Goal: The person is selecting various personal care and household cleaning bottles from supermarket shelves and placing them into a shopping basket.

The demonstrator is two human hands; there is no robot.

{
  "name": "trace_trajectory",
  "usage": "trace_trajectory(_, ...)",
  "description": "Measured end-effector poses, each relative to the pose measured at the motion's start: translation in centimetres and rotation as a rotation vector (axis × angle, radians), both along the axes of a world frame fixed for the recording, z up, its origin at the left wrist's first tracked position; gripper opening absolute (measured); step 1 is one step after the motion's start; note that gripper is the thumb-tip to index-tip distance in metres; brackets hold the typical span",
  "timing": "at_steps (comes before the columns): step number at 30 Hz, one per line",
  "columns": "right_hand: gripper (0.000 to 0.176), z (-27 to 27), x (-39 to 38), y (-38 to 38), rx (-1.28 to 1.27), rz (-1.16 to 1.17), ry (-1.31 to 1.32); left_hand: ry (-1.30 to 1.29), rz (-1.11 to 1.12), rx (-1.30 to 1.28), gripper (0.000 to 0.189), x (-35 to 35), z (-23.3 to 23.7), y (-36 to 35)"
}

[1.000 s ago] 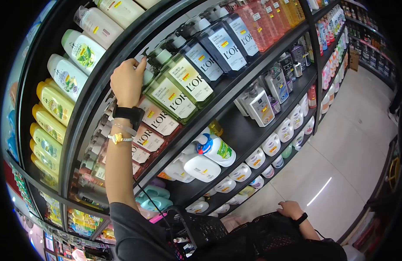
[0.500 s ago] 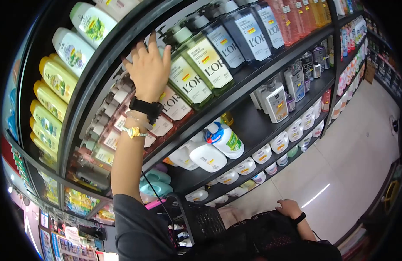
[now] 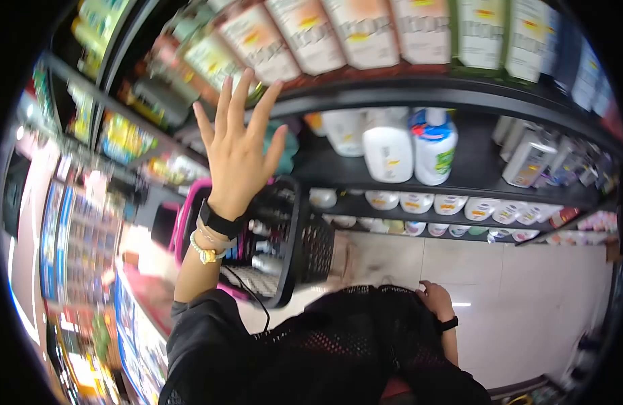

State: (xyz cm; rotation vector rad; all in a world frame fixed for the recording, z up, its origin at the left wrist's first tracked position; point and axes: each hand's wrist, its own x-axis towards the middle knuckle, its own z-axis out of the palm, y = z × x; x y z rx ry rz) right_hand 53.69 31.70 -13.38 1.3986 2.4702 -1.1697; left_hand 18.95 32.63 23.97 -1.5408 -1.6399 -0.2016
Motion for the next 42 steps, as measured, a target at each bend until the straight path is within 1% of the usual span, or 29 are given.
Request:
trace_trajectory(2,0.038,-0.4,-0.8,0.7,0.009,0.078,0.003,-0.100,0.259,-0.143,0.050,-3.7,-2.8,-5.1)
trace_trajectory(4,0.038,-1.2,-1.7,1.3,0.009,0.185,0.016,-0.218,0.523,-0.313,0.048,-7.4,-6.8,-11.4)
trace_trajectory(5,0.037,-1.3,-2.2,1.8,0.015,0.236,0.048,-0.273,0.656,-0.408,0.049,-8.2,-9.2,-14.6)
trace_trajectory(7,0.037,-1.1,-3.7,2.6,0.001,0.338,0.007,-0.415,0.813,-0.489,0.049,-7.5,-13.1,-19.6)
trace_trajectory(9,0.037,-0.7,-5.7,3.2,-0.011,0.432,-0.030,-0.529,0.835,-0.512,0.051,-6.6,-17.9,-23.8)
trace_trajectory(12,0.037,0.7,-8.8,3.6,0.019,0.561,-0.020,-0.830,0.988,-0.493,0.053,-4.0,-23.0,-25.5)
trace_trajectory(14,0.036,1.9,-11.4,3.3,0.064,0.669,-0.051,-0.843,0.998,-0.354,0.046,-2.8,-24.8,-25.2)
trace_trajectory(15,0.036,2.3,-12.6,3.1,0.064,0.701,-0.062,-0.832,1.013,-0.283,0.042,-2.7,-25.2,-24.9)
trace_trajectory(17,0.033,2.9,-14.8,2.5,0.086,0.769,0.019,-0.922,0.957,-0.061,0.033,-2.6,-24.6,-24.4)
trace_trajectory(18,0.033,3.2,-15.9,2.2,0.086,0.792,0.012,-0.912,0.940,-0.030,0.029,-2.6,-24.6,-24.3)
trace_trajectory(20,0.032,4.0,-17.8,1.1,0.058,0.827,0.090,-0.933,0.942,-0.023,0.028,-2.6,-24.2,-24.3)
trace_trajectory(23,0.032,4.7,-19.6,-0.8,0.028,0.858,0.121,-0.965,0.937,-0.019,0.024,-2.7,-23.9,-24.3)
trace_trajectory(26,0.029,6.6,-20.8,-2.2,-0.013,0.845,0.170,-1.005,0.915,0.017,0.019,-2.7,-23.8,-24.2)
trace_trajectory(27,0.028,7.5,-21.2,-2.5,-0.050,0.842,0.197,-1.019,0.903,0.043,0.017,-2.8,-23.6,-24.2)
trace_trajectory(28,0.020,8.8,-21.7,-2.9,-0.064,0.803,0.293,-1.066,0.911,0.052,0.018,-2.8,-23.3,-24.2)
trace_trajectory(29,0.020,10.1,-22.2,-2.8,-0.053,0.815,0.279,-1.082,0.912,0.067,0.018,-2.8,-23.1,-24.3)
trace_trajectory(31,0.016,12.7,-23.5,-2.5,-0.055,0.803,0.409,-1.082,0.886,0.089,0.017,-2.9,-23.2,-24.5)
trace_trajectory(32,0.016,14.1,-24.5,-2.3,-0.042,0.821,0.400,-1.073,0.848,0.130,0.012,-3.0,-23.6,-24.7)
trace_trajectory(34,0.014,17.1,-26.8,-2.1,0.015,0.806,0.568,-1.103,0.837,0.143,0.011,-3.1,-23.5,-24.9)
trace_trajectory(35,0.014,18.9,-28.3,-2.4,0.022,0.817,0.561,-1.120,0.822,0.136,0.010,-3.1,-23.3,-25.1)
trace_trajectory(37,0.015,22.0,-32.5,-2.9,0.231,0.897,0.614,-1.121,0.793,0.153,0.011,-3.2,-23.2,-25.3)
trace_trajectory(39,0.015,23.5,-37.3,-4.3,0.303,0.994,0.668,-1.085,0.785,0.204,0.008,-3.3,-23.5,-25.5)
trace_trajectory(40,0.015,23.6,-39.6,-5.2,0.323,1.056,0.668,-1.113,0.772,0.204,0.008,-3.3,-23.7,-25.6)
trace_trajectory(42,0.016,22.5,-44.4,-7.1,0.342,1.180,0.634,-1.128,0.741,0.215,0.009,-3.4,-23.7,-25.8)
